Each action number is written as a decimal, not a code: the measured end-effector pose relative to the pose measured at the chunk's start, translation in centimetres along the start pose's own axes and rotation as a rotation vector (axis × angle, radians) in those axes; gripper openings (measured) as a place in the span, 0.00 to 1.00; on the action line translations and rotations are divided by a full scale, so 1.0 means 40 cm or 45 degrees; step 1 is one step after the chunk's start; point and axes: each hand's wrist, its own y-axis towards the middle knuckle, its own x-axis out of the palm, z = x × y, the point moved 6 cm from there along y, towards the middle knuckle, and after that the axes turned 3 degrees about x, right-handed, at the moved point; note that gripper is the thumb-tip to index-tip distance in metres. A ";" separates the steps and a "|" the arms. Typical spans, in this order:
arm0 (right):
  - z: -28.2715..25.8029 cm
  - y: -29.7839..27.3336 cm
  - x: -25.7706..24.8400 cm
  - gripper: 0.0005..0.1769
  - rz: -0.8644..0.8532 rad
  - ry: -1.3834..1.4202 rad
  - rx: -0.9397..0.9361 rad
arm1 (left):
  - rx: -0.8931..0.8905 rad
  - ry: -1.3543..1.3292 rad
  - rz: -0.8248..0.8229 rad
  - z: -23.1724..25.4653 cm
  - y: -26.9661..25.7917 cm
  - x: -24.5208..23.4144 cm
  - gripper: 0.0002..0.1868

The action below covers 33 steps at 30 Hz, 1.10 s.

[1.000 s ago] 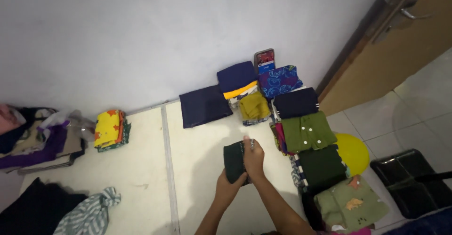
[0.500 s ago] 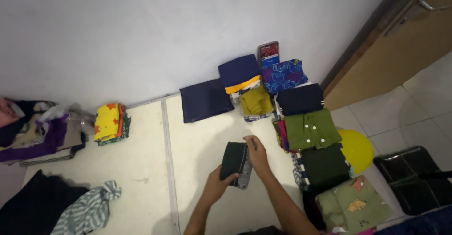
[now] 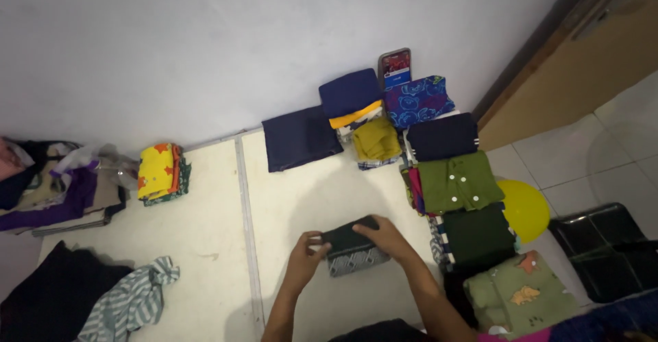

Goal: The person folds a dark green patterned cloth, a beige shirt, and a striped shirt on a white table, then places each folded item into a growing stack of folded clothes.

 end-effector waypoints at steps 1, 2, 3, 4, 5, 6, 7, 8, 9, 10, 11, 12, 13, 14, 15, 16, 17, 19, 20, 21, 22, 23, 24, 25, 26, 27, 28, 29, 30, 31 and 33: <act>0.016 0.014 -0.008 0.20 -0.004 -0.001 0.006 | -0.007 -0.001 0.001 -0.019 -0.004 0.002 0.24; 0.025 0.031 -0.032 0.22 0.111 -0.023 -0.006 | 0.017 0.055 0.070 -0.031 -0.002 -0.004 0.23; 0.033 0.047 -0.055 0.24 0.227 -0.045 -0.019 | 0.041 0.111 0.140 -0.042 -0.002 -0.011 0.22; 0.058 0.072 -0.069 0.24 0.226 -0.048 -0.019 | 0.040 0.108 0.141 -0.076 -0.004 -0.007 0.22; 0.067 0.092 -0.097 0.23 0.355 -0.181 -0.144 | 0.155 0.337 0.196 -0.095 -0.007 -0.008 0.24; 0.078 0.109 -0.120 0.22 0.483 -0.312 -0.268 | 0.268 0.568 0.249 -0.114 -0.014 -0.007 0.25; 0.058 0.112 -0.130 0.22 0.482 -0.313 -0.267 | 0.266 0.567 0.250 -0.155 -0.012 0.006 0.25; 0.031 0.110 -0.139 0.19 0.501 -0.431 -0.316 | 0.375 0.774 0.302 -0.179 -0.016 0.020 0.27; 0.004 0.109 -0.148 0.17 0.519 -0.549 -0.366 | 0.486 0.980 0.352 -0.204 -0.021 0.037 0.29; -0.016 0.117 -0.156 0.17 0.517 -0.552 -0.365 | 0.483 0.978 0.352 -0.199 -0.033 0.036 0.29; -0.033 0.124 -0.167 0.20 0.556 -0.624 -0.329 | 0.541 1.045 0.339 -0.187 -0.047 0.039 0.28; -0.054 0.133 -0.176 0.23 0.590 -0.698 -0.294 | 0.597 1.111 0.329 -0.175 -0.062 0.042 0.28; -0.036 0.178 -0.189 0.23 0.585 -0.702 -0.296 | 0.592 1.108 0.333 -0.175 -0.061 0.041 0.28; -0.037 0.212 -0.204 0.21 0.684 -0.781 -0.452 | 0.620 1.102 0.370 -0.171 -0.060 0.038 0.27; -0.038 0.244 -0.217 0.19 0.781 -0.857 -0.610 | 0.649 1.095 0.406 -0.166 -0.060 0.036 0.27; -0.062 0.238 -0.208 0.19 0.778 -0.858 -0.610 | 0.645 1.095 0.407 -0.169 -0.062 0.038 0.27; -0.081 0.236 -0.202 0.21 0.777 -0.870 -0.549 | 0.663 1.119 0.432 -0.167 -0.066 0.040 0.26; -0.103 0.253 -0.190 0.23 0.779 -0.876 -0.495 | 0.685 1.147 0.461 -0.162 -0.060 0.038 0.26; -0.104 0.259 -0.183 0.23 0.834 -0.958 -0.563 | 0.668 1.119 0.442 -0.166 -0.060 0.038 0.25; -0.105 0.266 -0.174 0.22 0.890 -1.040 -0.631 | 0.651 1.091 0.424 -0.171 -0.059 0.038 0.25; -0.106 0.270 -0.169 0.22 0.889 -1.041 -0.629 | 0.649 1.091 0.423 -0.163 -0.060 0.037 0.25; -0.117 0.265 -0.159 0.22 0.930 -1.093 -0.737 | 0.612 1.100 0.389 -0.159 -0.059 0.037 0.25; -0.125 0.258 -0.149 0.21 0.972 -1.145 -0.845 | 0.575 1.109 0.353 -0.156 -0.059 0.038 0.25; -0.127 0.268 -0.149 0.21 0.972 -1.146 -0.841 | 0.575 1.108 0.350 -0.161 -0.056 0.038 0.25; -0.123 0.284 -0.151 0.21 0.974 -1.234 -0.743 | 0.574 1.110 0.356 -0.165 -0.055 0.038 0.26; -0.119 0.298 -0.155 0.21 0.975 -1.320 -0.643 | 0.572 1.112 0.363 -0.169 -0.053 0.039 0.26; -0.102 0.319 -0.162 0.21 0.979 -1.320 -0.641 | 0.576 1.111 0.361 -0.171 -0.052 0.040 0.26; -0.088 0.337 -0.171 0.21 1.019 -1.331 -0.649 | 0.591 1.098 0.382 -0.170 -0.053 0.040 0.26; -0.073 0.354 -0.179 0.20 1.058 -1.342 -0.655 | 0.604 1.085 0.402 -0.169 -0.056 0.039 0.25; -0.067 0.359 -0.182 0.20 1.060 -1.342 -0.652 | 0.606 1.085 0.399 -0.170 -0.054 0.041 0.25; -0.056 0.370 -0.186 0.18 1.107 -1.447 -0.635 | 0.623 1.091 0.398 -0.173 -0.051 0.043 0.26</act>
